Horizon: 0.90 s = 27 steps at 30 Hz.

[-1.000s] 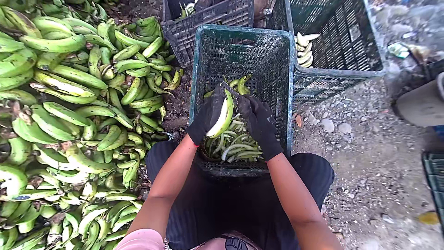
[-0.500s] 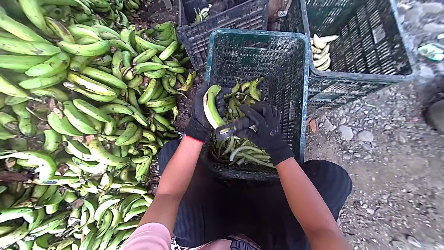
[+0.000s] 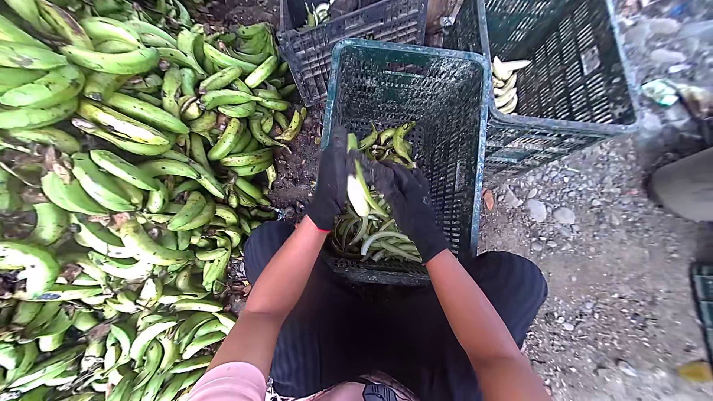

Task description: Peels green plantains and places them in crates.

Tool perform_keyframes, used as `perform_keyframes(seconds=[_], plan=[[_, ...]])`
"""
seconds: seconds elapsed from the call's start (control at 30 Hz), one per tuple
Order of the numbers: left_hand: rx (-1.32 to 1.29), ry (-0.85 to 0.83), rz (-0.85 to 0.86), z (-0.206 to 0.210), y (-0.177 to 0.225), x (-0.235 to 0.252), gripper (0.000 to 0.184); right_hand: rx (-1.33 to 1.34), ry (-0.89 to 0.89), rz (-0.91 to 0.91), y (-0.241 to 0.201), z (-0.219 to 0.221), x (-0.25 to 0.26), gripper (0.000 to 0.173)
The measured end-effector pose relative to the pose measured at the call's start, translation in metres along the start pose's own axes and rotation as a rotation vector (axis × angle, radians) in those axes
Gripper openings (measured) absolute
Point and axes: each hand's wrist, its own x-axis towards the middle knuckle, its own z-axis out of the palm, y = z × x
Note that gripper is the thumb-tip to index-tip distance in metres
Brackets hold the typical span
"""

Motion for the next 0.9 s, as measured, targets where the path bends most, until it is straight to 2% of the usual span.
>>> perform_keyframes(seconds=[0.07, 0.17, 0.23, 0.3, 0.4, 0.53, 0.6, 0.67, 0.73, 0.9], plan=[[0.219, -0.051, 0.135, 0.009, -0.004, -0.011, 0.053, 0.259, -0.059, 0.113, -0.001, 0.002, 0.006, 0.055], [0.344, -0.181, 0.192, 0.016, 0.000, -0.029, 0.055, 0.521, -0.120, 0.160, 0.009, 0.002, 0.003, 0.050], [0.233, -0.280, 0.162, 0.021, -0.001, -0.034, 0.055, 0.588, -0.150, 0.245, 0.008, -0.004, 0.001, 0.055], [-0.034, -0.366, 0.076, 0.022, -0.002, -0.025, 0.059, 0.624, -0.134, 0.265, 0.010, -0.010, 0.002, 0.062], [-0.430, -0.423, -0.052, 0.005, 0.003, -0.010, 0.061, 0.492, -0.009, 0.065, 0.018, -0.017, 0.003, 0.068], [-0.464, -0.416, -0.066, -0.026, 0.017, -0.005, 0.046, 0.013, -0.041, -0.268, 0.021, -0.038, 0.002, 0.082], [-0.587, -0.494, -0.119, -0.034, 0.020, 0.000, 0.049, -0.108, -0.033, -0.420, 0.019, -0.041, -0.003, 0.091], [-0.677, -0.550, -0.141, -0.037, 0.022, 0.003, 0.055, -0.162, -0.001, -0.545, 0.018, -0.040, -0.006, 0.093], [-0.697, -0.545, -0.135, -0.037, 0.021, 0.005, 0.051, -0.182, 0.033, -0.602, 0.018, -0.039, -0.006, 0.094], [-0.558, -0.546, -0.153, -0.031, 0.019, 0.002, 0.051, -0.268, -0.035, -0.536, 0.011, -0.041, -0.009, 0.088]])
